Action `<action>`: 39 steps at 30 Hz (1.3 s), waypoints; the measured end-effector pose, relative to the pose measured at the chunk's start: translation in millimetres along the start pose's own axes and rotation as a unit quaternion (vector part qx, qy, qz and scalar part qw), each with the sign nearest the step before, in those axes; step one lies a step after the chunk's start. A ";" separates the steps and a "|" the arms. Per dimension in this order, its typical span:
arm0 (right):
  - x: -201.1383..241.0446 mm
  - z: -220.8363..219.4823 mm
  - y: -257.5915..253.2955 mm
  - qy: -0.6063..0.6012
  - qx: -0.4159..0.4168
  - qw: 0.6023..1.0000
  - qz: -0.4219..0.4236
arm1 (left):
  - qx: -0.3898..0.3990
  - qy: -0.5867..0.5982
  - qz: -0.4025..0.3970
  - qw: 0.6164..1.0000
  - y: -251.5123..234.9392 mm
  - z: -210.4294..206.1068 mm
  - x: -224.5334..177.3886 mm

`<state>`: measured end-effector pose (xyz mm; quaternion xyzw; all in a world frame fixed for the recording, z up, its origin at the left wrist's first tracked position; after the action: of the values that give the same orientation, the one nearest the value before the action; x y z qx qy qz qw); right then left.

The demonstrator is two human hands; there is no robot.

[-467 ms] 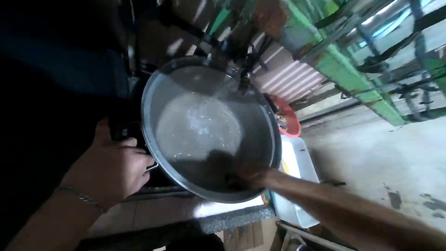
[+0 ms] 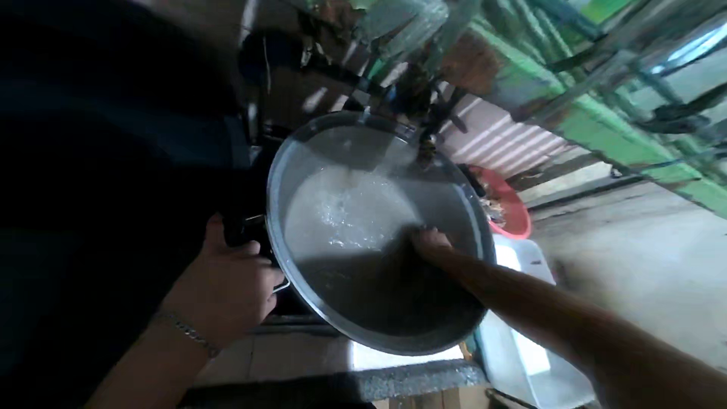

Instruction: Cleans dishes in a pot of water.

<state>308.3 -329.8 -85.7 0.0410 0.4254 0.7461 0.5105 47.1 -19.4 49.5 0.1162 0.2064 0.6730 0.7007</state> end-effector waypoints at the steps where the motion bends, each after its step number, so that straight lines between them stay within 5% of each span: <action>1: 1.8 11.4 -18.6 -0.012 -0.012 1.000 -0.002 | -0.085 0.000 -0.019 0.996 -1.6 -15.2 5.3; 4: 25.9 20.5 -12.6 -0.010 0.039 0.998 0.054 | -0.251 -0.014 -0.050 0.967 -3.8 -46.0 17.4; 8: 61.4 -11.1 70.5 -0.043 0.123 0.981 0.147 | -0.241 -0.009 -0.048 0.969 -4.7 -47.2 17.5; 11: 143.6 -6.6 106.9 -0.084 0.141 0.946 0.279 | -0.242 -0.003 -0.054 0.969 -4.7 -49.2 17.0; 13: 196.2 18.9 113.6 -0.128 0.076 0.933 0.327 | -0.186 -0.001 -0.046 0.982 -5.8 -40.9 15.3; 15: 234.8 39.8 101.5 -0.214 0.011 0.934 0.285 | -0.030 0.017 -0.010 0.999 -5.2 -19.2 7.5; 17: 253.5 49.8 80.8 -0.253 -0.031 0.932 0.257 | 0.042 0.022 0.016 0.999 -6.6 -11.9 6.2; 19: 240.4 36.9 82.4 -0.237 -0.019 0.924 0.299 | 0.022 0.021 0.007 1.000 -7.6 -17.1 8.4; 22: 162.7 -1.9 119.3 -0.098 0.072 0.929 0.349 | -0.044 0.022 -0.020 0.999 -7.6 -29.6 13.4; 24: 95.5 -34.7 108.5 -0.075 0.095 0.952 0.283 | -0.054 0.035 -0.025 0.998 -7.0 -31.4 13.7; 29: 13.3 -2.6 18.4 -0.047 0.029 0.998 0.026 | -0.223 0.008 -0.038 0.974 -8.6 -57.4 18.0; 32: 17.9 14.5 -40.3 -0.107 -0.097 0.988 -0.047 | -0.217 -0.022 -0.033 0.975 -7.6 -50.0 18.3; 34: 50.4 24.3 -54.7 -0.110 -0.125 0.986 -0.025 | -0.213 -0.021 -0.031 0.976 -5.4 -47.8 17.8; 39: 145.9 39.4 -3.7 -0.119 -0.094 0.984 0.097 | -0.185 -0.036 -0.018 0.982 -7.5 -47.7 18.1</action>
<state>261.1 -189.7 -117.7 0.1220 0.2835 0.8188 0.4840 32.8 -7.5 1.4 0.0048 0.0556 0.6820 0.7292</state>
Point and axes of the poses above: each hand's wrist, its own y-axis away from the middle knuckle, its own z-axis out of the back of the hand, x = y × z, the point moved 3 cm from there along -y, towards the middle knuckle
